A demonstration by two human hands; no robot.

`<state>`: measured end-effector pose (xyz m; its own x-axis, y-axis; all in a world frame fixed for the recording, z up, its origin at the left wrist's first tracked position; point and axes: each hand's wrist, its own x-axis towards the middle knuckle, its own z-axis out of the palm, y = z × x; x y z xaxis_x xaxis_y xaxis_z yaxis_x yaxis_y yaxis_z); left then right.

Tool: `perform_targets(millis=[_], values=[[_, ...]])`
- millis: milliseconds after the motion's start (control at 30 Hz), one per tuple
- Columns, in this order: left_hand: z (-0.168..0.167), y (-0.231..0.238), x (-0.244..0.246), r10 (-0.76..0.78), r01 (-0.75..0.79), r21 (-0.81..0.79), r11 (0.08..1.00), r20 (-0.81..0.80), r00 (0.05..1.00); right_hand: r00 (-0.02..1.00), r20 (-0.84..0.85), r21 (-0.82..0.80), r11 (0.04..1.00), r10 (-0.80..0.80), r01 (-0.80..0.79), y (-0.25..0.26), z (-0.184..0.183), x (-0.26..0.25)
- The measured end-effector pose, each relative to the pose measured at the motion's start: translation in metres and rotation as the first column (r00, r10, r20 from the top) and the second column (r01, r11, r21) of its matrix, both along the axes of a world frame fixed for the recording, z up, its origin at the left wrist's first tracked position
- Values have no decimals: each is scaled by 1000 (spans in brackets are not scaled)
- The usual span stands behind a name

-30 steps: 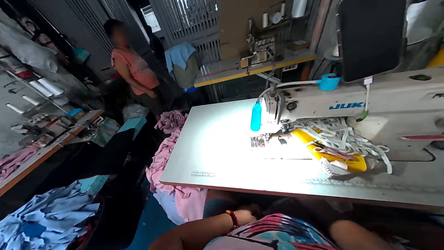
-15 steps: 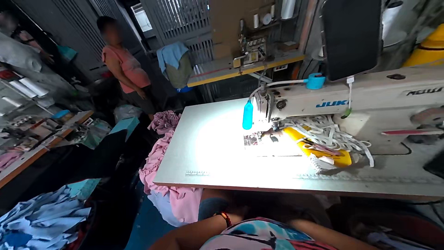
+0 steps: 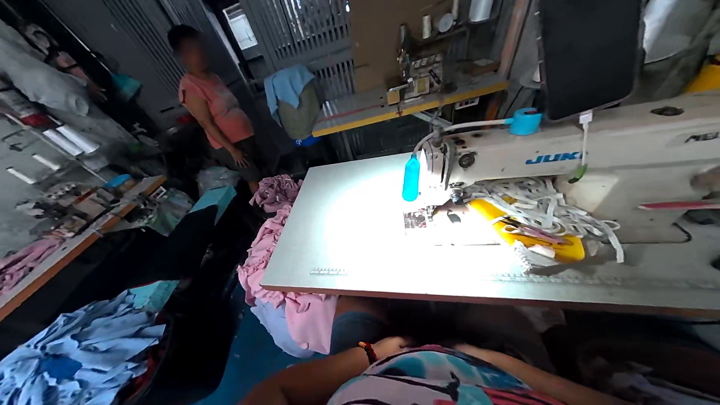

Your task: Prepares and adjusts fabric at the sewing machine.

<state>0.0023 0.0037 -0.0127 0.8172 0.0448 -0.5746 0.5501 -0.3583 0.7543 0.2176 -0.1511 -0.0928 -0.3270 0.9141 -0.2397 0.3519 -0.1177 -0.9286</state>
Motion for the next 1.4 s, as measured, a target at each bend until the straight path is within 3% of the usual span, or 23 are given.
perform_targets(millis=[33, 100, 233, 333, 400, 467, 600, 667, 767, 867, 933, 1000, 1100, 1200, 1300, 1400], values=[[1, 0, 0, 21, -21, -7, 1000, -3, 1000, 995, 76, -259, 962, -72, 89, 9, 36, -13], [-3, 1, 0, 93, -93, 6, 996, 1, 996, 977, 165, -386, 903, -135, 190, 22, 54, -20], [-13, 1, -4, 340, -346, 14, 938, 157, 927, 915, 85, -191, 895, -395, 404, 23, 51, -2], [-19, 4, -7, 494, -509, -13, 861, 260, 830, 801, 95, -202, 777, -590, 596, 24, 43, 12], [-17, 6, -9, 496, -521, 20, 853, 277, 823, 766, 144, -217, 735, -627, 643, 20, 38, 17], [-3, 8, -15, 450, -465, -11, 885, 271, 851, 816, 152, -210, 789, -557, 578, 15, 40, 17], [52, 20, -28, 308, -258, -177, 950, 379, 873, 956, 232, -263, 935, -178, 237, 2, 76, 22], [85, 32, -24, 276, -251, -120, 961, 518, 810, 975, 205, -206, 971, -80, 123, -1, 97, 34], [117, 58, -9, 267, -416, 92, 905, 638, 722, 991, 108, -56, 995, -74, 81, -10, 136, 42], [107, 98, 10, 177, -469, 598, 650, 481, 859, 981, 100, 79, 984, -168, 160, -10, 177, 50], [84, 120, 18, 164, -391, 772, 502, 358, 919, 935, 175, 217, 938, -309, 269, 2, 196, 59], [70, 125, 23, 211, -346, 819, 458, 278, 937, 834, 272, 399, 845, -480, 356, 19, 202, 68], [62, 116, 26, 215, -310, 871, 381, 243, 946, 648, 415, 603, 726, -639, 330, 56, 199, 87], [60, 117, 25, 202, -337, 865, 371, 278, 939, 548, 553, 481, 778, -627, 405, 97, 198, 106], [58, 120, 23, 205, -348, 864, 364, 291, 935, 560, 609, 317, 820, -562, 477, 116, 189, 79], [55, 121, 23, 200, -369, 859, 354, 316, 927, 645, 675, 292, 933, -358, 213, 134, 167, 32]])
